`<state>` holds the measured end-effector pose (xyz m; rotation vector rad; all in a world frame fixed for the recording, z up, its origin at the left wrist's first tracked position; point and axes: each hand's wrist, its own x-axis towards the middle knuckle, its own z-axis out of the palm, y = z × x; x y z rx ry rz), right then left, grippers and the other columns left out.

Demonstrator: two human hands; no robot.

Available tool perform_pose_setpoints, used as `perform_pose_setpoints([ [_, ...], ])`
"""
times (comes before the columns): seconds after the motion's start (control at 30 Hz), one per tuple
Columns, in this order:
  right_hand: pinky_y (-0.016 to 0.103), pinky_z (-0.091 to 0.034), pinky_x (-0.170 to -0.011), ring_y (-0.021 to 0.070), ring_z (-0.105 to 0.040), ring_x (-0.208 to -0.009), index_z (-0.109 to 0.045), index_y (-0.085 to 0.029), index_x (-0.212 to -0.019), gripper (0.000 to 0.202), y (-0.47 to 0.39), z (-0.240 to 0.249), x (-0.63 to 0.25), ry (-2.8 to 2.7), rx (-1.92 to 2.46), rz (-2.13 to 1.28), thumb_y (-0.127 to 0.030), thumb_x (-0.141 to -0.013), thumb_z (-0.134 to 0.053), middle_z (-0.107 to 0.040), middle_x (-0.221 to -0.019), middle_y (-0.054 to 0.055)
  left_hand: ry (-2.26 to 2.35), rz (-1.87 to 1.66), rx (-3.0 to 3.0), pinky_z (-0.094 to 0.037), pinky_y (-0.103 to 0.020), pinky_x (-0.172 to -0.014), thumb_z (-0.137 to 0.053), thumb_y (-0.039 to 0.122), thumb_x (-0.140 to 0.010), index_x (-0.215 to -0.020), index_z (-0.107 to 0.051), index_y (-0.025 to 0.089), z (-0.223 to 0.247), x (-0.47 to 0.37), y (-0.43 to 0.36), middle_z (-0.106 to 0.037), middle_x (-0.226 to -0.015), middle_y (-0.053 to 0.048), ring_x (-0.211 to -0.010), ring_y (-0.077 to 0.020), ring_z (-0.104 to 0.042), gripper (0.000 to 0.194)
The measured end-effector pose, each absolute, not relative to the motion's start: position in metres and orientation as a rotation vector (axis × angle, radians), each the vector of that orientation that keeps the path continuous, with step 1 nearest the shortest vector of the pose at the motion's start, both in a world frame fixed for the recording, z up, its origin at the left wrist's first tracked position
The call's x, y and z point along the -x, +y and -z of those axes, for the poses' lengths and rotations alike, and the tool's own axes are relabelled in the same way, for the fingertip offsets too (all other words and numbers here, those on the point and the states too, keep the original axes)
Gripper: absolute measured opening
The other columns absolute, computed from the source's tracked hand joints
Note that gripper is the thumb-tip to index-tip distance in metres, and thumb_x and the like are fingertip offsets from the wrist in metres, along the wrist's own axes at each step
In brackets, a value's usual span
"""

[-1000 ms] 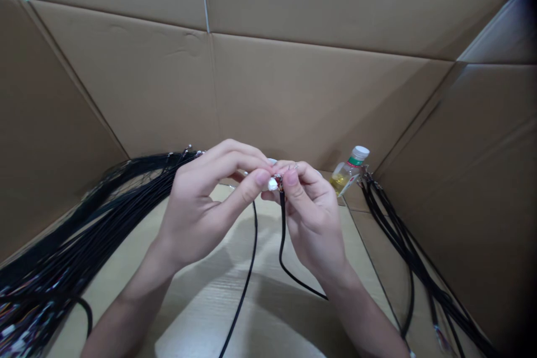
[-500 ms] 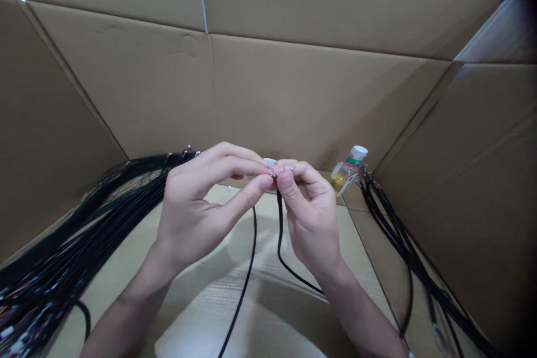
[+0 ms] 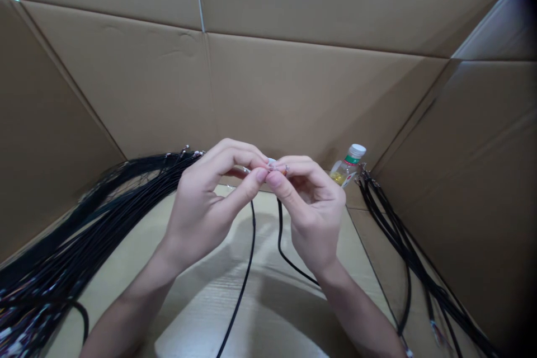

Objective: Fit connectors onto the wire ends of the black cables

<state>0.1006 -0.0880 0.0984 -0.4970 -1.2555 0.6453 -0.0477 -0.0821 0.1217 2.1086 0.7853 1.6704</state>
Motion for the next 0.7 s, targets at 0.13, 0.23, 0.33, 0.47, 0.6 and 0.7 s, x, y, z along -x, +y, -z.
perform_pose_setpoints([
  [0.13, 0.024, -0.062, -0.081, 0.0129, -0.071, -0.091, -0.077, -0.022, -0.093, 0.01, -0.087, -0.097, -0.096, -1.159, 0.439, -0.689, -0.013, -0.095, -0.077, -0.074, -0.096, 0.0, 0.786, -1.663, -2.061, -0.057, -0.014, -0.085, -0.072, 0.016, -0.101, -0.095, -0.07, 0.02, -0.118, 0.042, -0.08, -0.07, -0.104, 0.001, -0.097, -0.0073, -0.068, 0.007],
  [0.23, 0.023, -0.063, -0.08, 0.0121, -0.07, -0.087, -0.077, -0.022, -0.096, 0.005, -0.086, -0.099, -0.099, -1.141, 0.446, -0.792, -0.017, -0.097, -0.076, -0.073, -0.094, 0.0, 0.791, -1.667, -2.065, -0.057, -0.014, -0.085, -0.071, 0.015, -0.1, -0.095, -0.069, 0.02, -0.116, 0.04, -0.079, -0.07, -0.104, 0.001, -0.096, -0.0071, -0.068, 0.008],
  [0.33, 0.021, -0.061, -0.081, 0.011, -0.07, -0.087, -0.075, -0.02, -0.096, 0.003, -0.085, -0.102, -0.105, -1.189, 0.476, -0.882, -0.019, -0.098, -0.076, -0.073, -0.094, 0.001, 0.796, -1.671, -2.096, -0.057, -0.014, -0.084, -0.071, 0.014, -0.1, -0.094, -0.069, 0.019, -0.115, 0.039, -0.077, -0.069, -0.102, 0.001, -0.093, -0.0068, -0.067, 0.008],
  [0.47, 0.019, -0.059, -0.081, 0.0097, -0.069, -0.087, -0.071, -0.021, -0.095, 0.011, -0.084, -0.108, -0.117, -1.261, 0.528, -0.92, -0.018, -0.094, -0.081, -0.072, -0.092, -0.002, 0.805, -1.653, -2.111, -0.057, -0.014, -0.084, -0.07, 0.013, -0.099, -0.093, -0.069, 0.019, -0.116, 0.041, -0.076, -0.069, -0.101, 0.001, -0.093, -0.0074, -0.067, 0.009],
  [0.6, 0.02, -0.058, -0.081, 0.0104, -0.071, -0.088, -0.068, -0.022, -0.105, 0.026, -0.086, -0.114, -0.13, -1.358, 0.612, -0.961, -0.018, -0.088, -0.088, -0.074, -0.092, -0.002, 0.794, -1.595, -2.143, -0.057, -0.014, -0.085, -0.07, 0.01, -0.097, -0.092, -0.07, 0.019, -0.119, 0.044, -0.076, -0.069, -0.1, 0.001, -0.094, -0.0079, -0.068, 0.011],
  [0.7, 0.025, -0.06, -0.083, 0.0127, -0.073, -0.087, -0.065, -0.024, -0.11, 0.03, -0.089, -0.116, -0.134, -1.402, 0.642, -0.931, -0.017, -0.09, -0.085, -0.076, -0.091, -0.003, 0.768, -1.542, -2.137, -0.057, -0.015, -0.085, -0.07, 0.009, -0.097, -0.092, -0.07, 0.02, -0.12, 0.045, -0.077, -0.07, -0.101, 0.001, -0.095, -0.0086, -0.068, 0.012],
])
